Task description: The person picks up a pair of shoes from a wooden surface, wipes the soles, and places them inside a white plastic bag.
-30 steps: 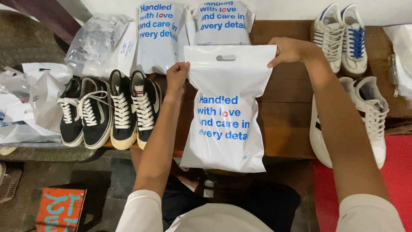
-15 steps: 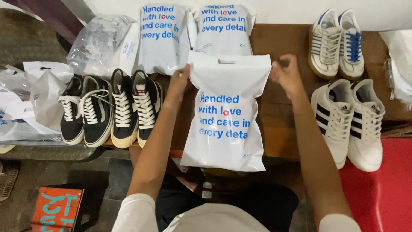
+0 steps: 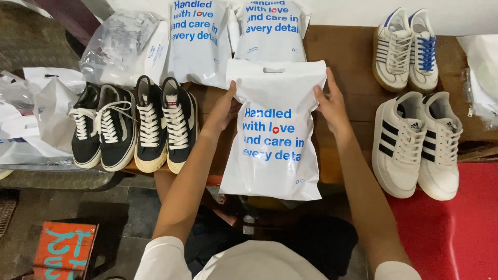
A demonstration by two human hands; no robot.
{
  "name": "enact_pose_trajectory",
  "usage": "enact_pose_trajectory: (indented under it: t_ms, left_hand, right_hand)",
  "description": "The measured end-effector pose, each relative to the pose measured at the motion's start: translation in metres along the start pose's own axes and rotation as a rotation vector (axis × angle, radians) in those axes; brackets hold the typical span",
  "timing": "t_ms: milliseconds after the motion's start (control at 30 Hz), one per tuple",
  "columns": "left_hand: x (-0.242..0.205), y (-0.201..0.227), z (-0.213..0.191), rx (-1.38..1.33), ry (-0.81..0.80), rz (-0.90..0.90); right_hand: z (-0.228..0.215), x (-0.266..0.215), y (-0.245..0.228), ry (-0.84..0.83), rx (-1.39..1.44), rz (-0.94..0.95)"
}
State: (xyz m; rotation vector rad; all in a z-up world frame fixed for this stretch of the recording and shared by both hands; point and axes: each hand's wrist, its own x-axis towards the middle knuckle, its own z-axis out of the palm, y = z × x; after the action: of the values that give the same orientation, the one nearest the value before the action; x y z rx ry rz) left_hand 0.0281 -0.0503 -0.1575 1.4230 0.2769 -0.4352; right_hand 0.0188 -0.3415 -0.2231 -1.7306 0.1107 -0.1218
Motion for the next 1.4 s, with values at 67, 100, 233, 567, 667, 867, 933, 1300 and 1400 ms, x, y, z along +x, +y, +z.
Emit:
enact_pose_trajectory:
  t_ms: [67, 100, 233, 567, 667, 867, 933, 1300, 1400]
  left_hand:
    - [0.005, -0.005, -0.001, -0.031, -0.044, -0.035]
    - [0.008, -0.008, -0.003, -0.041, -0.02, -0.048]
    - [0.038, -0.025, -0.012, 0.057, 0.114, -0.092]
    - [-0.021, 0.063, -0.005, 0.0, 0.188, 0.282]
    - [-0.061, 0.084, 0.0, 0.007, 0.188, 0.386]
    - [-0.08, 0.069, -0.009, -0.101, 0.183, 0.579]
    - [-0.093, 0.065, -0.009, -0.043, 0.169, 0.607]
    - [-0.099, 0.056, -0.011, -0.026, 0.338, 0.322]
    - [-0.105, 0.056, -0.007, -0.025, 0.31, 0.337]
  right_hand:
    - [0.004, 0.004, 0.013, 0.009, 0.077, 0.002]
    - [0.005, 0.012, 0.031, 0.041, 0.176, 0.027]
    - [0.007, 0.032, 0.05, 0.134, 0.099, 0.002]
    - [-0.033, 0.002, -0.089, -0.001, 0.148, -0.498]
    - [-0.05, -0.016, -0.115, -0.139, 0.324, -0.527]
    - [-0.063, -0.06, -0.135, -0.002, 0.069, -0.419]
    - [-0.063, -0.073, -0.136, 0.071, -0.033, -0.43]
    - [-0.054, -0.092, -0.158, 0.069, -0.099, -0.188]
    - [-0.052, -0.094, -0.166, 0.067, -0.134, -0.142]
